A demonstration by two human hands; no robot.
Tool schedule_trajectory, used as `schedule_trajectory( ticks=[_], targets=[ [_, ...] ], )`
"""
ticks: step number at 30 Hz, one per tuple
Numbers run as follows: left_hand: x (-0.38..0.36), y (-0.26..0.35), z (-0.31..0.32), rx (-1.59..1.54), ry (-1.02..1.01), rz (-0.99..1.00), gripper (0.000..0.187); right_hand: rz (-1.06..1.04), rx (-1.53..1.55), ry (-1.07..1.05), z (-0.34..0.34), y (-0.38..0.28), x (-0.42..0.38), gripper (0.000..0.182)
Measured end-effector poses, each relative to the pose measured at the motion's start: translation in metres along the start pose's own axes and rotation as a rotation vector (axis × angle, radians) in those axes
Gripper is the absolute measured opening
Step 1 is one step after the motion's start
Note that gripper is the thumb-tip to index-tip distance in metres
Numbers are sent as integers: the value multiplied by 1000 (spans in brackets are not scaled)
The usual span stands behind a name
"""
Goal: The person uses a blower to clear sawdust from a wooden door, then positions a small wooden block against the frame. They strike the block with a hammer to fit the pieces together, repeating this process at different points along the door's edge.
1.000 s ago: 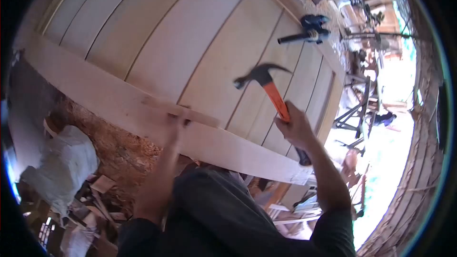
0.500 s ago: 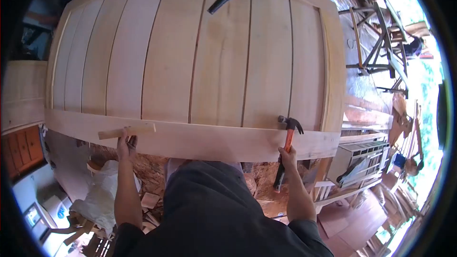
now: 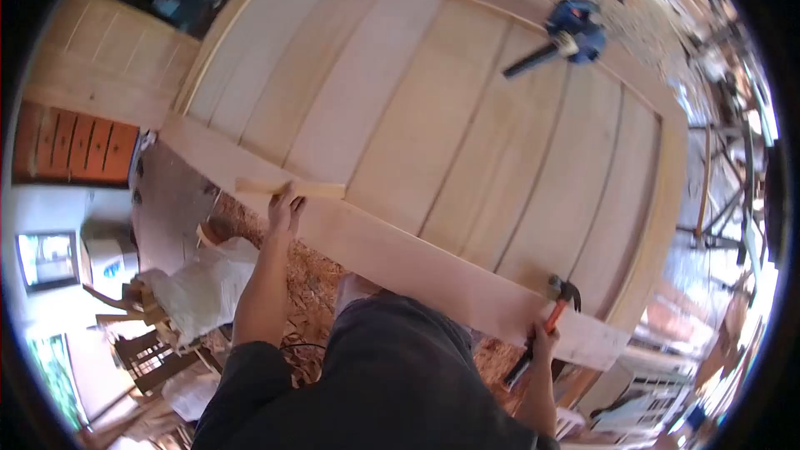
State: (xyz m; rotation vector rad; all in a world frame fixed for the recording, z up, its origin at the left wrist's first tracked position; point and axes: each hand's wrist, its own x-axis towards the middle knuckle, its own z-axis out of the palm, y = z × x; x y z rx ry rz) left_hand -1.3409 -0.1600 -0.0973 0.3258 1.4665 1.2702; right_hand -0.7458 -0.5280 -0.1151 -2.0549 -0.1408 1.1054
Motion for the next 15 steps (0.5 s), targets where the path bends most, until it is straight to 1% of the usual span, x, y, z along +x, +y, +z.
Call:
schedule_trajectory(
  ticks=[1,2,3,5,6,7,8,10,11,12,13,14,15],
  targets=[
    [14,5,-4,-5,-21,27,45,-88,27,-95,-7,18,13,15],
    [30,5,-14,-9,-41,49,43,-87,-3,-54,-3,18,14,16],
    [45,7,-23,31,-74,23,41,-25,-60,82,1,7,6,21],
    [58,9,-28,107,-115,-6,38,-52,-176,110,20,-21,2,26],
    [56,15,-22,148,-127,-15,38,-101,-229,40,33,-39,-3,24],
    [54,15,-11,190,-145,-29,38,-146,-282,-23,55,-76,-7,22],
    [53,14,-8,171,-174,-32,37,-191,-337,-82,83,-115,-15,20],
    [55,11,-7,139,-237,-43,34,-355,-507,-210,151,-186,-29,17],
    [59,10,-8,131,-263,-22,32,-429,-666,-271,189,-221,-32,19],
    [63,6,-11,121,-287,-2,30,-533,-687,-380,237,-264,-50,21],
    [67,4,-14,116,-312,18,28,-598,-850,-409,280,-295,-56,22],
    [67,7,-14,156,-302,18,26,-685,-959,-451,333,-335,-83,22],
    [67,13,-13,196,-293,14,24,-994,-1107,-542,366,-349,-68,24]
  ],
)
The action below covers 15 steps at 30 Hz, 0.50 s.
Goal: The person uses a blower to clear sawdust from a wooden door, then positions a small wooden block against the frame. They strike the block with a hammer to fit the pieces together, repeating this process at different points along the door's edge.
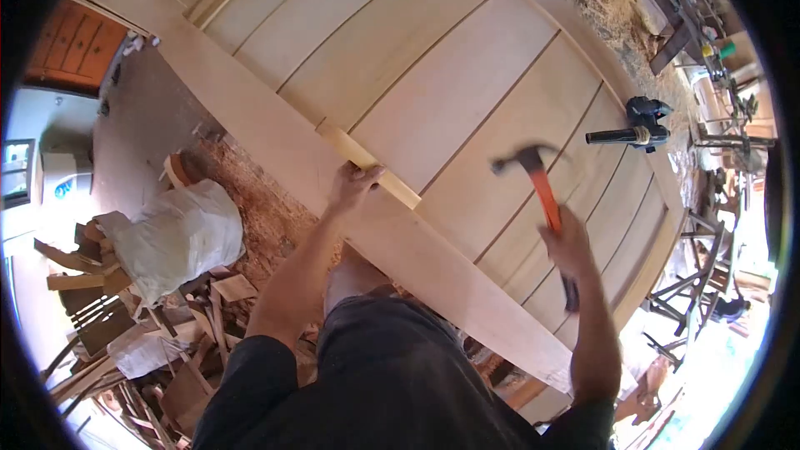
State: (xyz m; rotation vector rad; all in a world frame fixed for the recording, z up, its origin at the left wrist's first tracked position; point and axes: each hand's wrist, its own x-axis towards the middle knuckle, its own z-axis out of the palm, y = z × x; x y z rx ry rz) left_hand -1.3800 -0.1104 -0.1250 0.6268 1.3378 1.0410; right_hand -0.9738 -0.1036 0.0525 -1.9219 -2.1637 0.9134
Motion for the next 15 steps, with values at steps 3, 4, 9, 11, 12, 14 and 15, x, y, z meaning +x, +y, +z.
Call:
schedule_trajectory(
  ticks=[3,4,9,11,12,14,15],
  targets=[
    [3,-17,-3,-55,3,28,21,-117,-147,-150,-21,-137,105,31],
    [6,-24,-1,-100,0,53,21,-199,-187,-161,-19,-171,135,31],
    [11,-33,-4,-58,11,73,24,-521,-520,-389,24,-301,252,22],
    [12,-39,-6,-26,6,95,25,-622,-712,-507,41,-339,264,21],
    [12,-38,-6,-13,-8,86,25,-674,-807,-553,45,-353,265,20],
    [10,-35,-6,18,-16,83,25,-795,-975,-610,53,-376,276,20],
    [8,-32,-6,41,-14,91,25,-863,-1045,-618,57,-384,288,19]
  ],
)
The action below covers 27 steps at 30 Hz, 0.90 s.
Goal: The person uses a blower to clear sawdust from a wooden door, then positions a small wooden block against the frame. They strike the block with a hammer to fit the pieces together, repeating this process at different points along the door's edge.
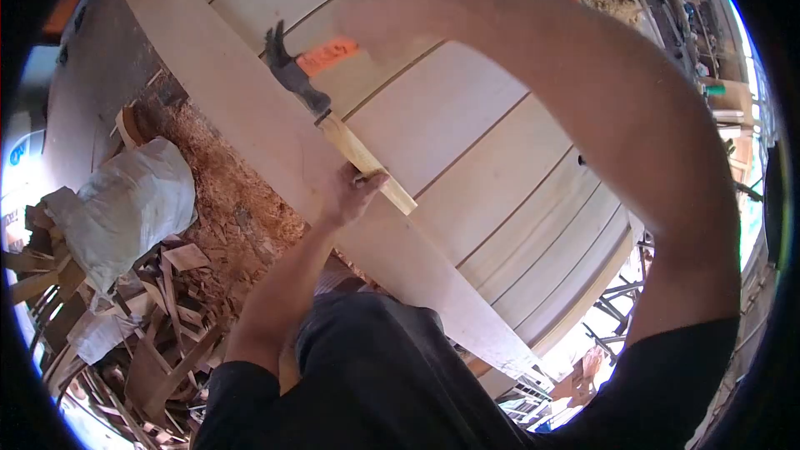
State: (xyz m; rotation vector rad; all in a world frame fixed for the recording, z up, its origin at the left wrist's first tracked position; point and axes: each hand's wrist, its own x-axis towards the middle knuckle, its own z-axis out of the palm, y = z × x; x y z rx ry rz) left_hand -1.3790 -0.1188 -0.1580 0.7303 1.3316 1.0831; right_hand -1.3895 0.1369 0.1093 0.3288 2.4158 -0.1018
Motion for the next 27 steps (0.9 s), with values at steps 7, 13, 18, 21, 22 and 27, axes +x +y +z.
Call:
schedule_trajectory(
  ticks=[7,13,18,21,22,27],
  targets=[
    [0,3,1,-79,-3,-17,24,-61,-72,-3,3,9,18,18],
    [-4,13,6,-123,35,5,25,2,12,104,-27,15,18,18],
    [-4,5,2,-97,14,-71,25,-15,10,25,-8,5,16,17],
    [-3,8,0,-77,-2,-40,25,47,49,-72,1,-2,-3,17],
    [0,6,2,-93,-1,-19,26,85,102,-56,-1,-2,-11,17],
    [8,1,-4,-4,-80,6,26,448,624,261,72,-3,-108,25]
  ],
)
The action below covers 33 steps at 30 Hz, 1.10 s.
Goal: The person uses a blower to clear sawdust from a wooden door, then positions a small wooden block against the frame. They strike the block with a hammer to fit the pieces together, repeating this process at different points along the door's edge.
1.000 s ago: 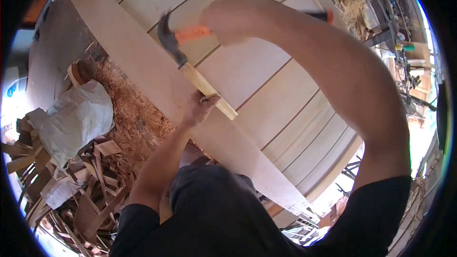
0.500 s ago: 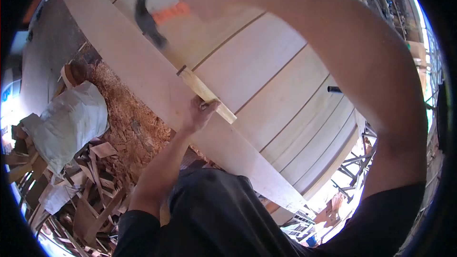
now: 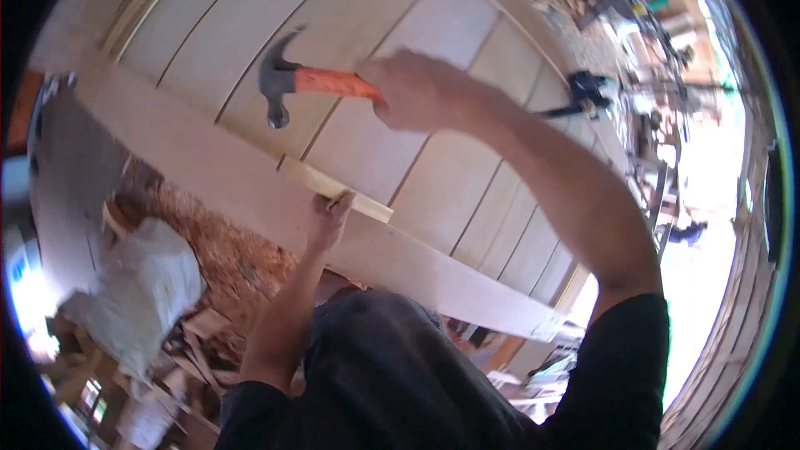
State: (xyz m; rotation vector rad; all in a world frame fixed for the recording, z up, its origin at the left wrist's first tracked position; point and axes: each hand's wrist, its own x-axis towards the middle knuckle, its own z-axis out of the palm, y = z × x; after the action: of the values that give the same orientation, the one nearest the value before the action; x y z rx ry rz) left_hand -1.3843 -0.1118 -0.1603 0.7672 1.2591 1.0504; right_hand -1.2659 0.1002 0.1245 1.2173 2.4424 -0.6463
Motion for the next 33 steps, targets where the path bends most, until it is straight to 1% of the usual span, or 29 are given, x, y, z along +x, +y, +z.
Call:
schedule_trajectory(
  ticks=[1,4,6,8,10,12,14,15,17,18,20,23,26,27,29,32,33],
  targets=[
    [-3,5,-2,80,-17,6,26,99,107,77,16,13,-32,25],
    [6,-29,-20,-216,20,-194,24,443,446,322,99,48,-138,26],
    [7,13,-35,-187,-4,-466,23,609,571,587,185,59,-211,30],
    [15,11,-64,-323,-111,-397,28,832,670,654,273,63,-284,29],
    [4,47,-49,-227,0,-311,27,1146,1316,687,330,51,-345,25],
    [-6,65,-43,-62,-5,-310,26,1243,1496,782,395,44,-396,20],
    [-3,77,-62,174,-140,-395,25,1280,1615,865,443,37,-427,21],
    [2,67,-69,288,-228,-383,23,1305,1660,910,452,32,-437,21],
    [-2,48,-62,497,-205,-330,22,1319,1762,978,461,26,-439,22],
    [-7,51,-58,603,-179,-302,22,1329,1841,965,473,27,-439,24],
    [-21,69,-38,696,-182,-241,22,1308,1837,968,484,28,-436,22],
    [-20,58,-51,657,-170,-205,25,1245,1768,1031,515,39,-433,21],
    [-20,71,-60,487,-121,-211,35,1314,1665,953,509,42,-433,22],
    [-22,77,-63,390,-76,-258,38,1326,1720,987,516,44,-432,22],
    [-20,102,-69,190,20,-332,43,1344,1690,976,532,50,-432,19],
    [-5,126,-89,-94,130,-245,46,1341,1610,990,558,54,-435,18],
    [7,127,-99,-119,154,-203,45,1338,1574,1006,557,58,-429,19]
  ],
)
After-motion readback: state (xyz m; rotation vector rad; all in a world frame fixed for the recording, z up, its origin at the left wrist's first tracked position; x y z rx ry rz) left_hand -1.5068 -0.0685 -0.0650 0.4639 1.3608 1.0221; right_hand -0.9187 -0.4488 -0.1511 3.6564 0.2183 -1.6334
